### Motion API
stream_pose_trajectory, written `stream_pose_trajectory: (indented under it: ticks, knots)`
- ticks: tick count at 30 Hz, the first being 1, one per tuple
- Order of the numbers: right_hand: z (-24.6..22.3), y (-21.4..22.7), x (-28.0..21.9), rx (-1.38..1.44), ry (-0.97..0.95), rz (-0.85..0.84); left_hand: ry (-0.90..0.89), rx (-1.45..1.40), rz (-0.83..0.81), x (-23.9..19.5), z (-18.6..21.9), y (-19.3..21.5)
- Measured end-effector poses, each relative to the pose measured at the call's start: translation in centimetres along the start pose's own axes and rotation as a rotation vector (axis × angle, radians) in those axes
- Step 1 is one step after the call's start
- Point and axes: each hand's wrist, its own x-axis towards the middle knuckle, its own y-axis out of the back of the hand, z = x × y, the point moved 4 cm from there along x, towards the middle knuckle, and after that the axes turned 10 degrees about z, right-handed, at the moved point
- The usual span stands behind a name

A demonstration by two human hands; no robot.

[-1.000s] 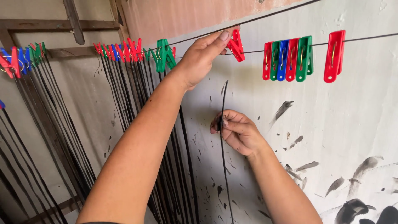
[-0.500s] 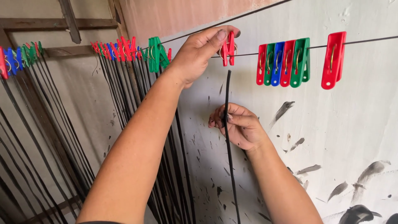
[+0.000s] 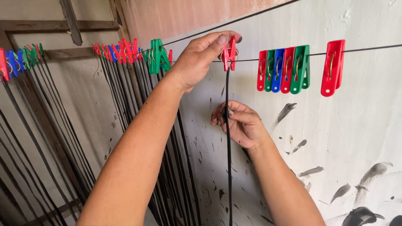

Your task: Applying edge finish to leather straps by pulling them through a manual applicator tool and hanging them to dry.

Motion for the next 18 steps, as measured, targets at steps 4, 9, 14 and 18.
stream_pose_trajectory:
  ticks: [4,9,14,18]
  knots:
    - [0.10,0.28,0.03,0.001,-0.004,0.000,-0.001,-0.039,-0.019,-0.13,-0.03,0.01]
    - [-0.11,-0.01,-0.02,0.003,0.000,0.000,0.008,-0.012,-0.017,-0.25,-0.17,0.11]
    - [-0.11,0.14,-0.06,-0.006,0.009,0.001,-0.018,0.000,-0.031,-0.30,-0.07,0.15]
    - [-0.21,0.02,-0.06,-0.025,0.013,-0.009,0.000,-0.030,-0.039,-0.43,-0.15,0.13]
